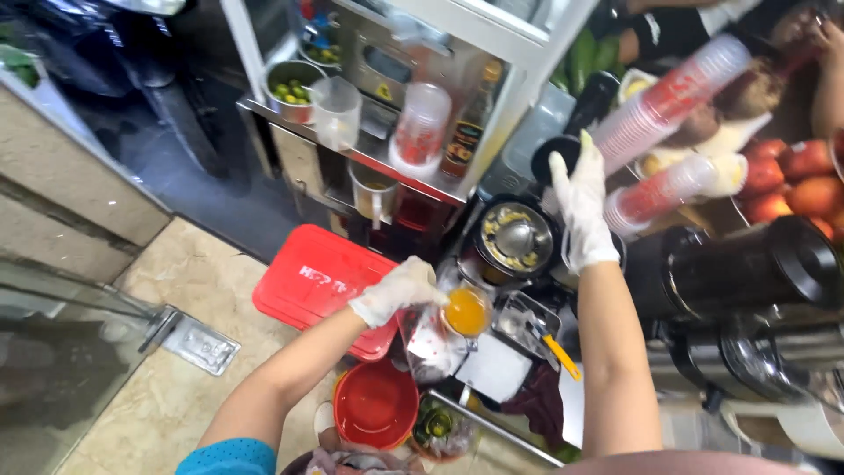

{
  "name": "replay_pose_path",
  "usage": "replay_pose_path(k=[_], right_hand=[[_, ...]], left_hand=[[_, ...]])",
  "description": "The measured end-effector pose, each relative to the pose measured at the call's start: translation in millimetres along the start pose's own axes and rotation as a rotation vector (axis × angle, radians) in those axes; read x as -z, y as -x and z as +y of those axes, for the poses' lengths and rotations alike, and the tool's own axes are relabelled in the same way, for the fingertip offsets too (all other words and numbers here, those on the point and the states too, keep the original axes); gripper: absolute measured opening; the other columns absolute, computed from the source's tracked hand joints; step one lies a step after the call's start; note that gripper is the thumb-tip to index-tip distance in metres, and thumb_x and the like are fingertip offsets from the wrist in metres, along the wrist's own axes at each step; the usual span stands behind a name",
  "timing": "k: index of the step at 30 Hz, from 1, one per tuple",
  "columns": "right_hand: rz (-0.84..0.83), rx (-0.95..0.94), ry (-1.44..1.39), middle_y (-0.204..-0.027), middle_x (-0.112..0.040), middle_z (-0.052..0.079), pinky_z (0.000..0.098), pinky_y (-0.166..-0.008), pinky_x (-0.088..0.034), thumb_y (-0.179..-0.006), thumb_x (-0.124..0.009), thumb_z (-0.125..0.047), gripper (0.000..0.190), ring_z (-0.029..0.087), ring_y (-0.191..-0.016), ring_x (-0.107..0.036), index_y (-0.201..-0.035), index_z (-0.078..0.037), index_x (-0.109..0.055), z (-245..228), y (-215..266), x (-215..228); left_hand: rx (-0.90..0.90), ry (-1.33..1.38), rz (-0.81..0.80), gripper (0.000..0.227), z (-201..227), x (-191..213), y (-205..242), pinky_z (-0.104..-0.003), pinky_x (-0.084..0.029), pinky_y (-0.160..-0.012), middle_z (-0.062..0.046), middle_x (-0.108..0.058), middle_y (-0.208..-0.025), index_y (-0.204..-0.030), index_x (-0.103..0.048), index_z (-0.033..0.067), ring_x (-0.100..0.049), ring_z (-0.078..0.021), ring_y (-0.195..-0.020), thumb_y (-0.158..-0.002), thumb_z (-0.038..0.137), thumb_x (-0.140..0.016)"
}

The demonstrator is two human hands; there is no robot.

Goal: Preparing fruit juices using various electric juicers and serving them to customers at a stall.

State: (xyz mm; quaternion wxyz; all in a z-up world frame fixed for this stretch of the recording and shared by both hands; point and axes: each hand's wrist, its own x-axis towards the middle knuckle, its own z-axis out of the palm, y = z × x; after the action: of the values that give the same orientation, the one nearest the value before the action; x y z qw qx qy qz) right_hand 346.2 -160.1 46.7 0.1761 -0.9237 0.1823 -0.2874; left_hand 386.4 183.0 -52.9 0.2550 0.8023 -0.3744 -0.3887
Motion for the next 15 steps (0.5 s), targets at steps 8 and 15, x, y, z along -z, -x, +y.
replay_pose_path(k=[8, 15], right_hand=[[0.21, 0.154, -0.063, -0.148, -0.048, 0.029, 0.0479, -0.12, -0.036, -0.097, -0.068, -0.015, 0.063, 0.043, -0.138, -0.046, -0.152, 0.006, -0.044, -76, 113, -3], [0.155, -0.201, -0.358, -0.137, -0.056, 0.025, 0.0439, -0.113, -0.041, -0.082, -0.075, -0.009, 0.073, 0.035, -0.127, -0.055, -0.146, 0.008, -0.044, -99, 212, -38]], left_hand=[[0.002, 0.303, 0.475, 0.026, -91, -45, 60, -0.049, -0.031, -0.112, -0.028, -0.038, -0.153, -0.08, -0.073, 0.0124, -0.031, -0.0434, -0.142, -0.069, 0.031, -0.087], [0.028, 0.723, 0.545, 0.044, -93, -62, 75, -0.044, -0.034, -0.118, -0.024, -0.039, -0.154, -0.097, -0.065, 0.0097, -0.035, -0.0394, -0.146, -0.067, 0.034, -0.085]])
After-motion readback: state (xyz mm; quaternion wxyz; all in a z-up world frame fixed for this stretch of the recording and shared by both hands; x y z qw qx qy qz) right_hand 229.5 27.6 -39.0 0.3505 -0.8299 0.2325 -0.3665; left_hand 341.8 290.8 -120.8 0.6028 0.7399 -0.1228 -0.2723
